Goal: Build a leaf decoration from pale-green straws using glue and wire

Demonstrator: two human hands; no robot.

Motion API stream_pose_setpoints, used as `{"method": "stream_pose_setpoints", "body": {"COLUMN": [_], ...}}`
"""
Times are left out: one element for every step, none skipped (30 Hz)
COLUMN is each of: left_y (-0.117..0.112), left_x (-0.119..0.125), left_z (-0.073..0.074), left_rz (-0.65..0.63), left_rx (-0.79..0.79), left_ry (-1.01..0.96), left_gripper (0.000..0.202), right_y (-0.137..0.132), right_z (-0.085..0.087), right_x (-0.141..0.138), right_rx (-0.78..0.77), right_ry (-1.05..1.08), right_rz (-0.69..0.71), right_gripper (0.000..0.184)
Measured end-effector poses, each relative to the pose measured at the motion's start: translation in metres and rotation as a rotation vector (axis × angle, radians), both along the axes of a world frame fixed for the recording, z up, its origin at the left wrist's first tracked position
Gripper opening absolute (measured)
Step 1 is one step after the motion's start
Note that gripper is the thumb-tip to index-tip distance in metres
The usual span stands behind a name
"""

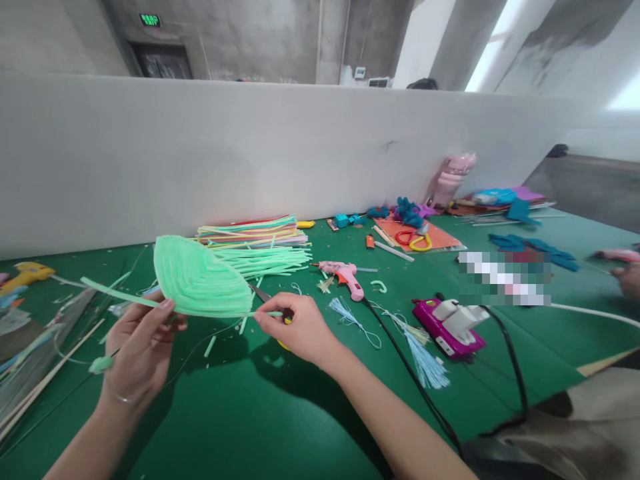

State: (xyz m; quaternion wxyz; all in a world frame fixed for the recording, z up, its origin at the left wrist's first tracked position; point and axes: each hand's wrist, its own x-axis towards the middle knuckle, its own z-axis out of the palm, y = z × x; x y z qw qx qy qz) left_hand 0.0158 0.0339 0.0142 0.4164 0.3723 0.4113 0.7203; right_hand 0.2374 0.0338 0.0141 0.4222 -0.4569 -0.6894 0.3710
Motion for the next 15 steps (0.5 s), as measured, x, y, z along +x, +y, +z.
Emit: {"method": "stream_pose_setpoints", "body": {"left_y": [0.000,0.000,0.000,0.000,-0.001,-0.002,-0.003,-0.005,-0.007,-0.009,-0.011,-0.012,-0.014,-0.016,-0.017], "left_x": [0.000,0.000,0.000,0.000,0.000,0.000,0.000,0.000,0.001,0.001,0.002,0.004,0.006,0.008,0.010], "left_z": [-0.001,-0.001,-0.002,-0.002,-0.003,-0.003,-0.003,-0.003,-0.002,-0.001,0.000,0.001,0.002,0.004,0.005], "left_rz": [0.007,0.015,0.024,0.036,0.051,0.067,0.084,0.102,0.121,0.142,0.161,0.180,0.199,0.214,0.229], "left_rx": [0.013,0.027,0.043,0.058,0.070,0.077,0.075,0.069,0.063,0.057,0.055,0.057,0.059,0.060,0.056], "left_ry": [0.016,0.037,0.061,0.091,0.125,0.167,0.218,0.273,0.325,0.367,0.396,0.418,0.435,0.453,0.474], "left_gripper": [0.013,0.011,0.010,0.010,0.012,0.014,0.017,0.021,0.023,0.026,0.027,0.028,0.030,0.030,0.031], "right_y": [0.000,0.000,0.000,0.000,0.000,0.000,0.000,0.000,0.000,0.001,0.001,0.000,0.000,0.000,0.000], "right_z": [0.000,0.000,-0.001,-0.001,-0.002,-0.002,-0.003,-0.003,-0.004,-0.004,-0.004,-0.004,-0.005,-0.005,-0.005], "right_x": [0.000,0.000,0.000,0.000,0.000,0.000,-0.001,-0.001,-0.001,-0.001,-0.002,-0.002,-0.003,-0.003,-0.004], "right_rx": [0.010,0.019,0.028,0.038,0.050,0.065,0.080,0.093,0.106,0.117,0.128,0.142,0.158,0.177,0.196], "right_ry": [-0.011,-0.021,-0.030,-0.038,-0.045,-0.053,-0.062,-0.073,-0.085,-0.099,-0.113,-0.128,-0.142,-0.158,-0.174], "right_rz": [-0.010,-0.018,-0.026,-0.036,-0.044,-0.053,-0.061,-0.069,-0.079,-0.089,-0.100,-0.110,-0.119,-0.127,-0.135], "right_gripper": [0.013,0.013,0.013,0.013,0.012,0.012,0.012,0.012,0.012,0.011,0.011,0.011,0.011,0.010,0.010]}}
